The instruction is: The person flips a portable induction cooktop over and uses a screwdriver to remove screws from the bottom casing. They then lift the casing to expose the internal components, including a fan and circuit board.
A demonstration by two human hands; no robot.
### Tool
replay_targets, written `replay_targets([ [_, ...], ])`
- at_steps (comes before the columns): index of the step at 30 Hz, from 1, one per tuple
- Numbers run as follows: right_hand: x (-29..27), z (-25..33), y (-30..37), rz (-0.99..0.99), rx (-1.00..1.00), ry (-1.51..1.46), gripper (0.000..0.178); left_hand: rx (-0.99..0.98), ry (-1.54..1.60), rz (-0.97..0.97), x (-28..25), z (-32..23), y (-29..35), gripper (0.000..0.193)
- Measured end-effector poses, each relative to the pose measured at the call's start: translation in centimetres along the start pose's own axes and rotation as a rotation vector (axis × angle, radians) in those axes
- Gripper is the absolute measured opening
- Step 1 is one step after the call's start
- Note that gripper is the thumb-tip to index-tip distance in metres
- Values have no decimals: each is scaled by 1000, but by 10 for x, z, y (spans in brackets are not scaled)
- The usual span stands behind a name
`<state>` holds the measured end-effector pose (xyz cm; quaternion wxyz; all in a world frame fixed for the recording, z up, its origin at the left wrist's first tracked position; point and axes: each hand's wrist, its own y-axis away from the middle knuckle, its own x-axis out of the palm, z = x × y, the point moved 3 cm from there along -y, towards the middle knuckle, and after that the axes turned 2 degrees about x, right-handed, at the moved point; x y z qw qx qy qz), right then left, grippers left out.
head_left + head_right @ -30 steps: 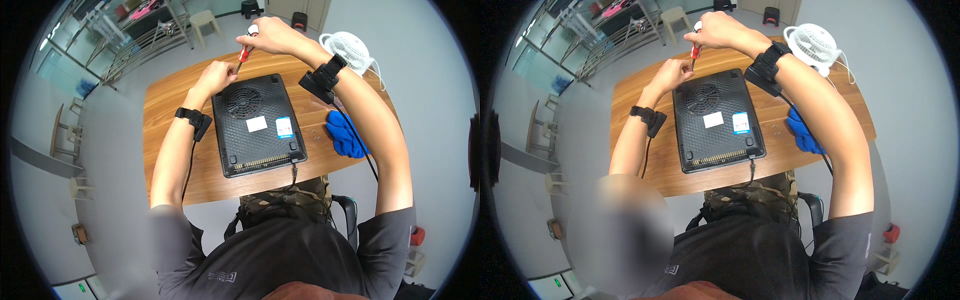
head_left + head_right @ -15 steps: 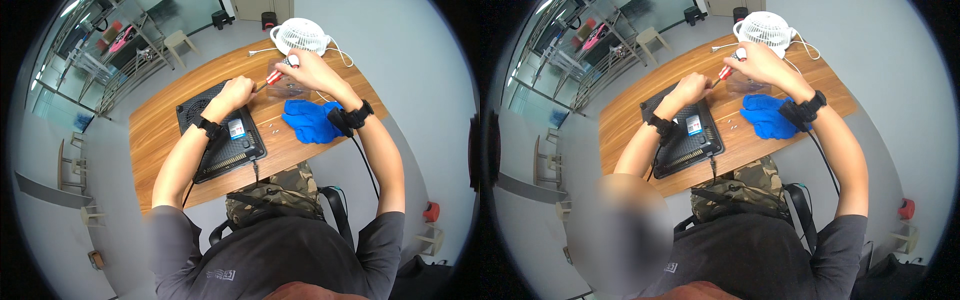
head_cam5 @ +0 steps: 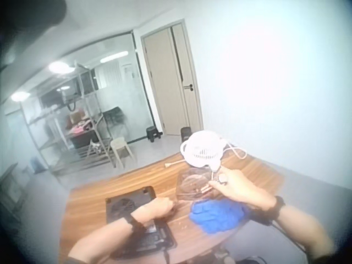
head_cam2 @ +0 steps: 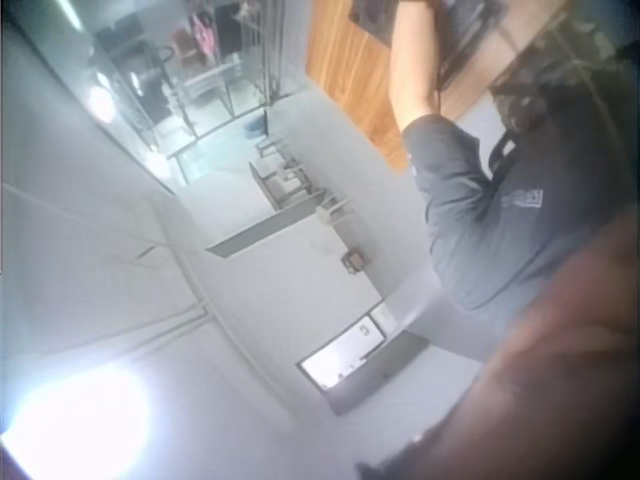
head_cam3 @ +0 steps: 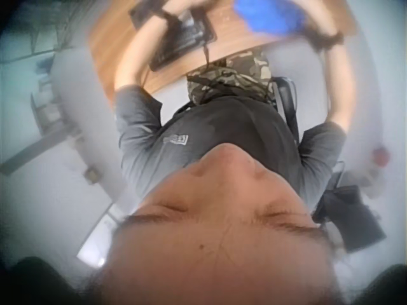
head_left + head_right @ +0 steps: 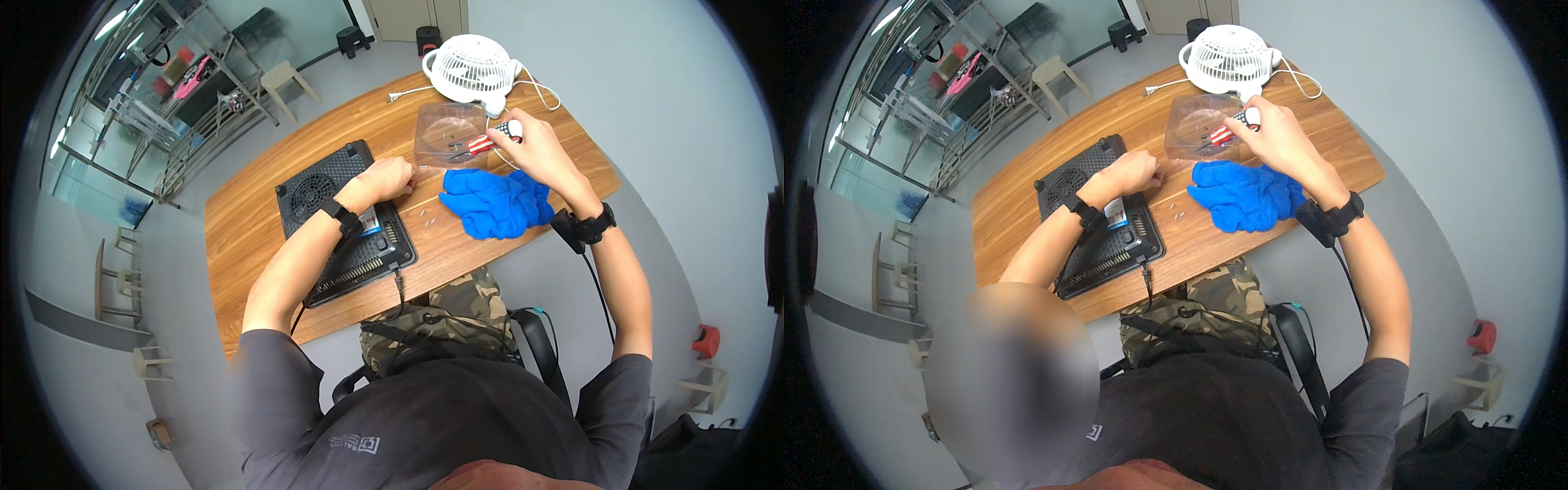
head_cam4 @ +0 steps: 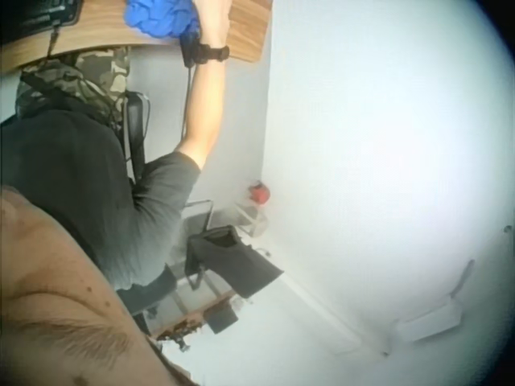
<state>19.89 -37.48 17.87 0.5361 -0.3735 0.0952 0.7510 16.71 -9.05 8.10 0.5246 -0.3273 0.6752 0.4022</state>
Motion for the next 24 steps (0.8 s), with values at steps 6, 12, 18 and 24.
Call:
replay_targets([
  [6,40,6,-2,-16,-189,31,38,138,-24,-25,14,-20,-8,14],
  [12,75,14,-9,44,-226,84,38,177,-100,-47,32,-24,-9,15],
  [18,93,11,-3,44,-238,154,43,231,-235,-43,29,-37,-4,16],
  [24,104,6,7,2,-268,164,42,235,-211,-58,35,-27,-4,16],
])
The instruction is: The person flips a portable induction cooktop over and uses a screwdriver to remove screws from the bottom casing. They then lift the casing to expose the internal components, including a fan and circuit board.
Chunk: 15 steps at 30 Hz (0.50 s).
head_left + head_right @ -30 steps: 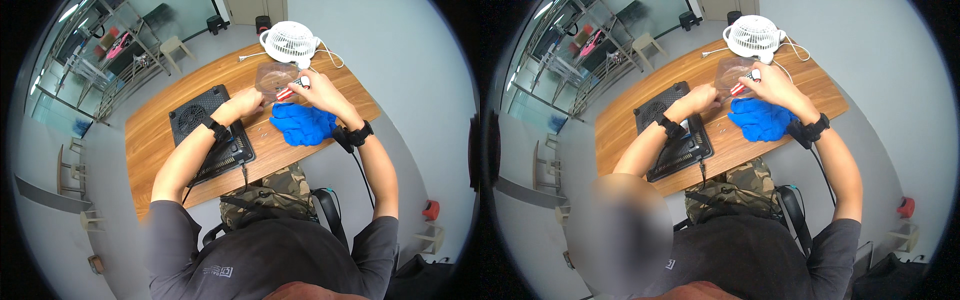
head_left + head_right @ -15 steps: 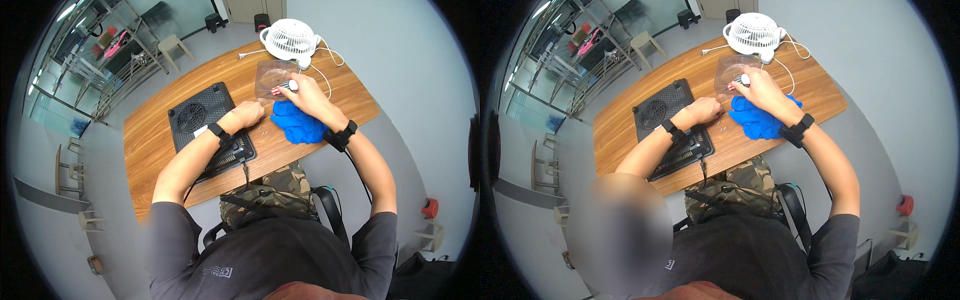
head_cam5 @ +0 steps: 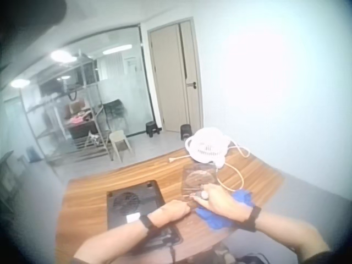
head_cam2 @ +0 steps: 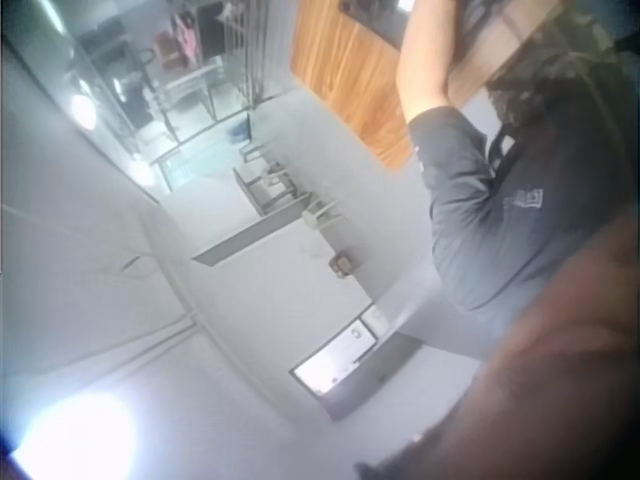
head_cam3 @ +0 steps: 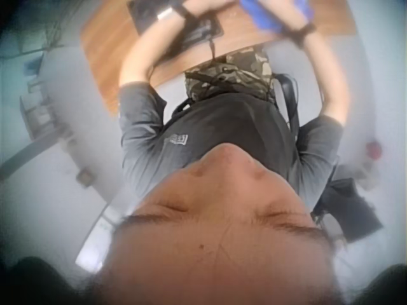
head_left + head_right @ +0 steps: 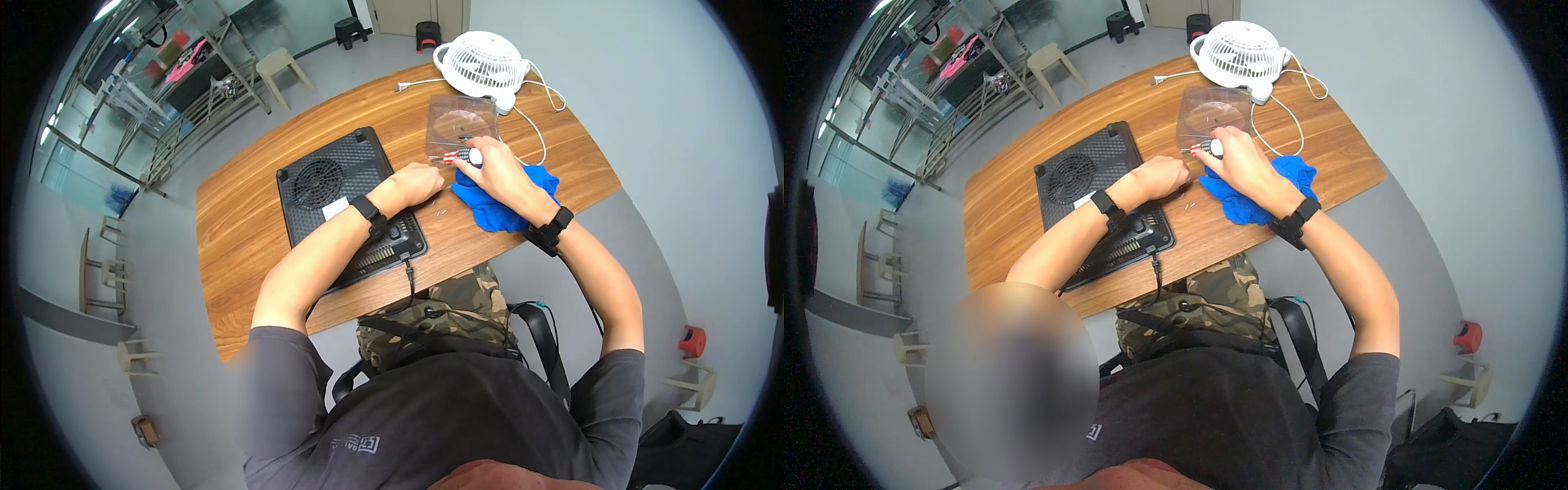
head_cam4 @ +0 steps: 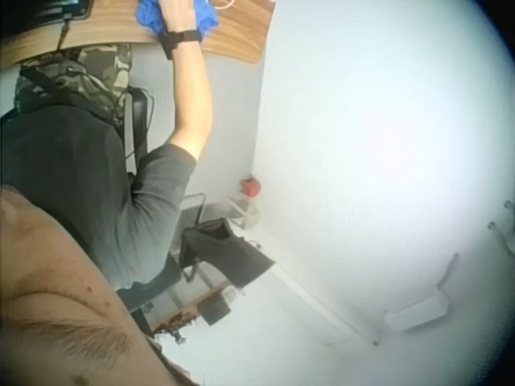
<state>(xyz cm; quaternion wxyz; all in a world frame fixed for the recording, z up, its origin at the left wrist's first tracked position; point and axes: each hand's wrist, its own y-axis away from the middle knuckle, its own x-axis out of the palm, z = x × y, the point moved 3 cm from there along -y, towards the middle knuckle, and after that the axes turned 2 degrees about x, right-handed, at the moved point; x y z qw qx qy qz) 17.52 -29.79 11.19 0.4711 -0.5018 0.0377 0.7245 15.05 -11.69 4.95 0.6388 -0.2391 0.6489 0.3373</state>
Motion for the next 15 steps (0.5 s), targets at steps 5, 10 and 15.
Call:
replay_targets([
  [5,13,9,17,100,32,63,37,-20,106,3,-3,13,14,15],
  [10,34,13,36,254,41,187,33,-101,194,-10,-15,20,35,15],
  [15,47,24,41,410,118,333,40,-154,251,-29,-33,18,61,16],
])
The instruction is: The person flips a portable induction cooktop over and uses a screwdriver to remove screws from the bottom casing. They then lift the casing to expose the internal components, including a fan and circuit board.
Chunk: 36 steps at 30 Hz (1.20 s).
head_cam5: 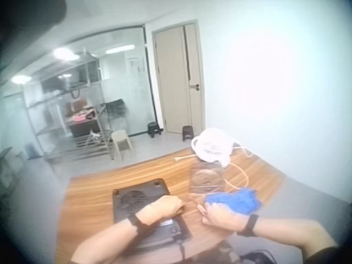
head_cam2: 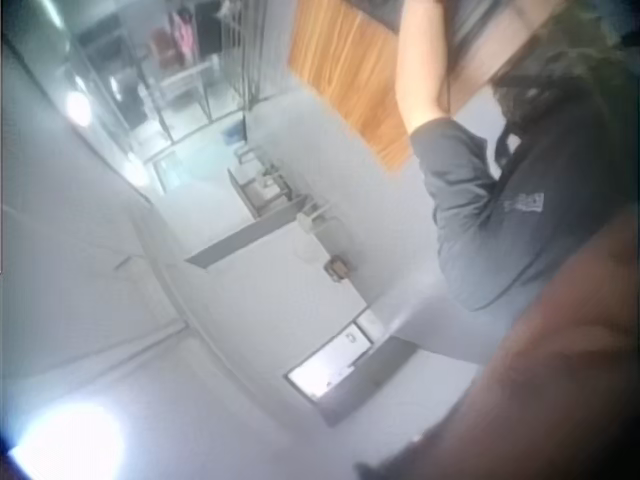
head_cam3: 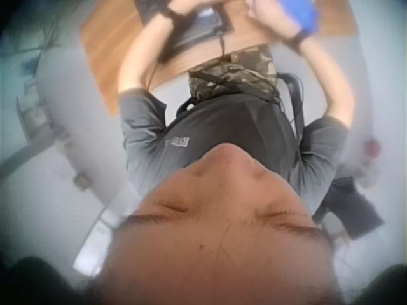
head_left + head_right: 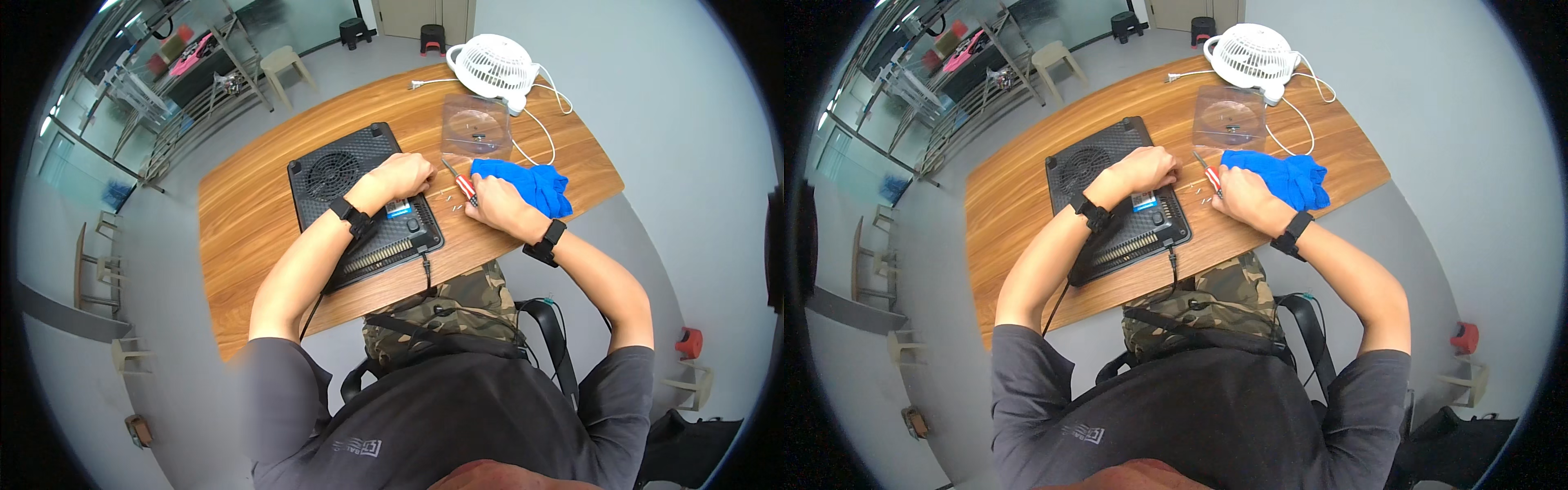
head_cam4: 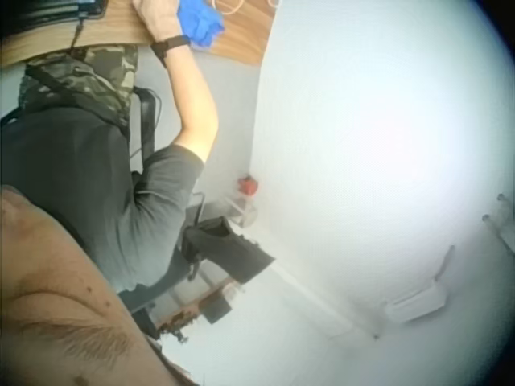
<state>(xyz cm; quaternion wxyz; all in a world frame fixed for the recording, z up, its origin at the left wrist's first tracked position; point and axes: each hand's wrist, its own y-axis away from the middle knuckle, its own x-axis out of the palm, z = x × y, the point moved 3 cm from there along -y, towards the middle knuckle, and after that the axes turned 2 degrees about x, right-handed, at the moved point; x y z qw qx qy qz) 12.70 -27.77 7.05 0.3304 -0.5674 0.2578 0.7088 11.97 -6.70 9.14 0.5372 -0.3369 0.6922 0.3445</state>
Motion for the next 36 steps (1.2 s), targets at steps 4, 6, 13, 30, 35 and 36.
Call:
replay_targets([
  [4,9,3,-10,44,-9,49,45,3,5,-121,-3,10,26,20],
  [6,12,3,-12,91,3,54,46,16,39,-176,-10,10,42,21],
  [13,15,7,-16,124,-5,148,49,-126,45,-205,-16,19,88,19],
  [30,10,83,-38,60,-274,-88,46,-887,156,-355,22,75,241,41],
  [35,10,88,-34,130,-313,-56,50,-909,224,-302,36,62,236,52],
  [36,6,90,-32,158,-324,-44,52,-903,232,-302,37,60,235,52],
])
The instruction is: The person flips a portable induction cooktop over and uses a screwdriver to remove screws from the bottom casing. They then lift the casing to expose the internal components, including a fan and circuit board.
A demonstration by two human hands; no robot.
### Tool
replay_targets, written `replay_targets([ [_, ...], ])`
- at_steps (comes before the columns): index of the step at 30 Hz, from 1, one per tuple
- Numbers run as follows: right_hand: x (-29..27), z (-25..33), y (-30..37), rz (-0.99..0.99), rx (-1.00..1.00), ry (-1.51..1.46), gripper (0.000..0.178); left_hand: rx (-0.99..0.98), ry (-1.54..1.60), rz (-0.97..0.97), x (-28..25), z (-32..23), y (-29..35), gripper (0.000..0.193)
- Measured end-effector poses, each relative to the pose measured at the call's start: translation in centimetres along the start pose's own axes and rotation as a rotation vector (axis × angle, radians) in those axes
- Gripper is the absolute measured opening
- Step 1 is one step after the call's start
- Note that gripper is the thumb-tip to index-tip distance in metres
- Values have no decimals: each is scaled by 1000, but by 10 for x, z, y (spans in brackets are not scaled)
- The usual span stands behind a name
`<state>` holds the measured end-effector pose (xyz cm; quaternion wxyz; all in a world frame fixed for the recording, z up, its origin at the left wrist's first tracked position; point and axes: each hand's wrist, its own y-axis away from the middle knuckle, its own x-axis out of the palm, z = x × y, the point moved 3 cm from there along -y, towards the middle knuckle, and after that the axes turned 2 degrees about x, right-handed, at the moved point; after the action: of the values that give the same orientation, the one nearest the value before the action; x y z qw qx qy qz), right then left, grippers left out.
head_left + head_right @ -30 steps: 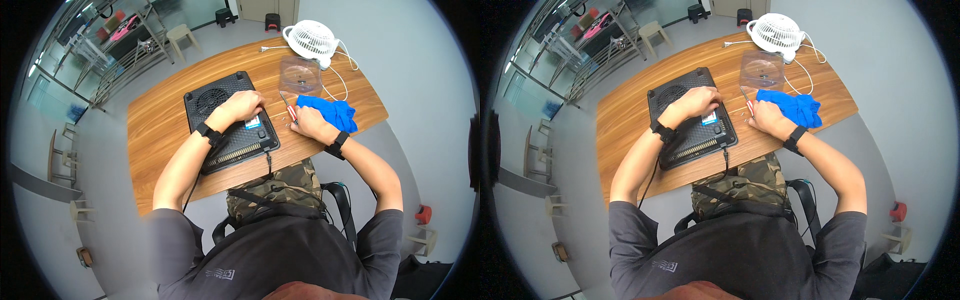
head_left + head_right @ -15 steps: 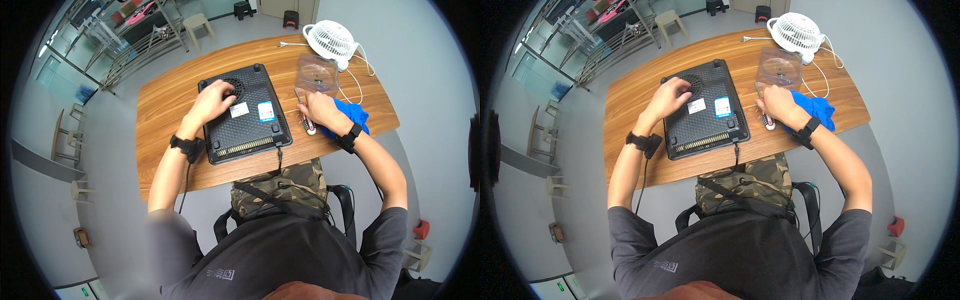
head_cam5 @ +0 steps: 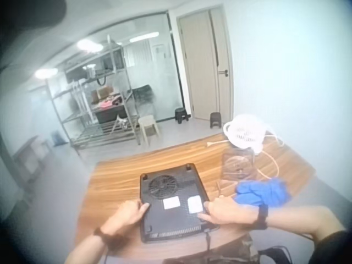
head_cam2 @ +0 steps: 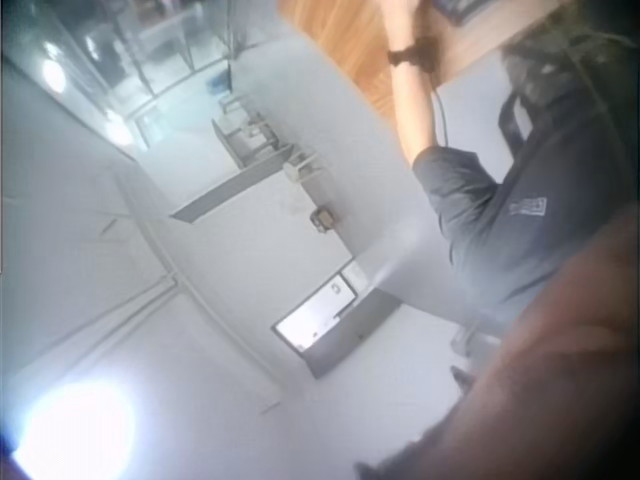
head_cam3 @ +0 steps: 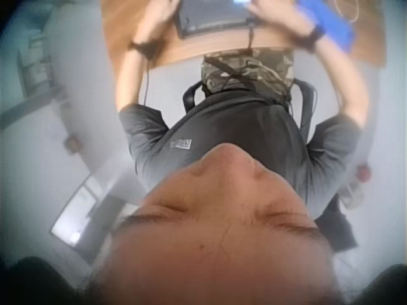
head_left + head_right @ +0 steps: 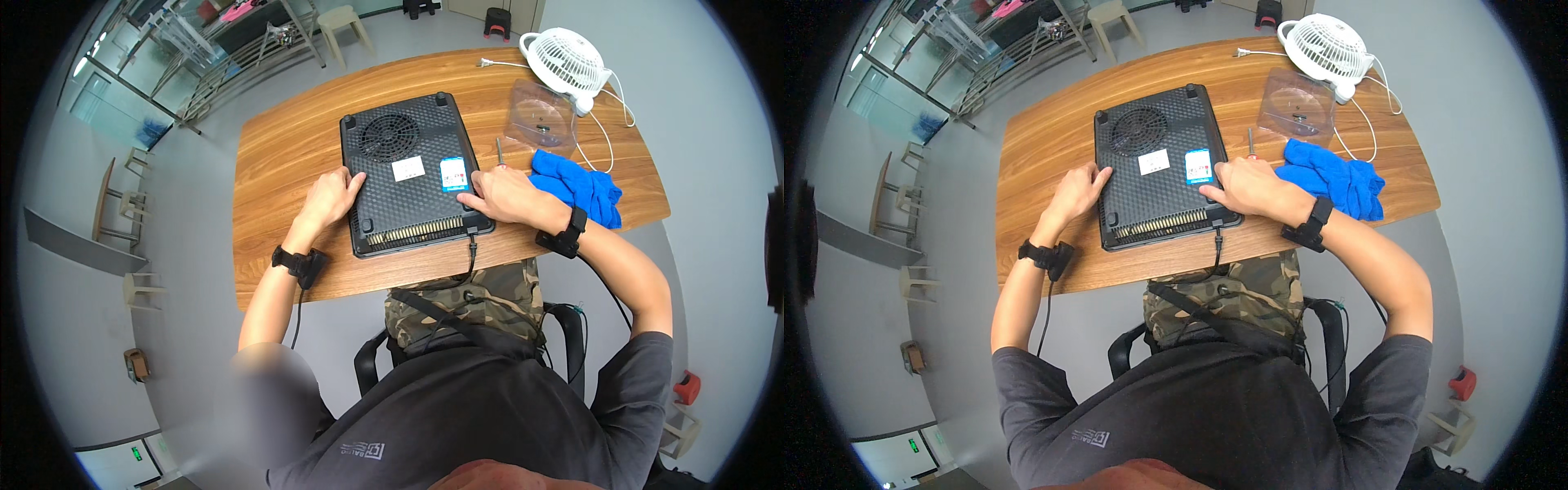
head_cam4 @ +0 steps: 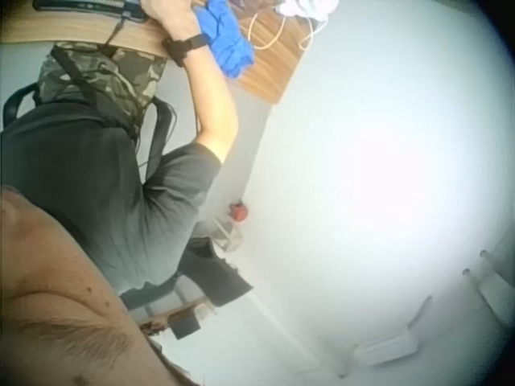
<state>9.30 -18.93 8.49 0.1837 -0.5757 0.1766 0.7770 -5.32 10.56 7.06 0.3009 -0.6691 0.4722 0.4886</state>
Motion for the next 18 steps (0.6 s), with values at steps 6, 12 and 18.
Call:
replay_targets([
  [6,9,7,15,-49,-102,89,50,-5,18,-31,10,-2,3,46],
  [12,19,12,17,-154,-113,-24,40,27,-2,-45,16,-4,2,42],
  [18,21,9,13,-15,-55,-101,39,35,-72,-55,18,-9,6,40],
])
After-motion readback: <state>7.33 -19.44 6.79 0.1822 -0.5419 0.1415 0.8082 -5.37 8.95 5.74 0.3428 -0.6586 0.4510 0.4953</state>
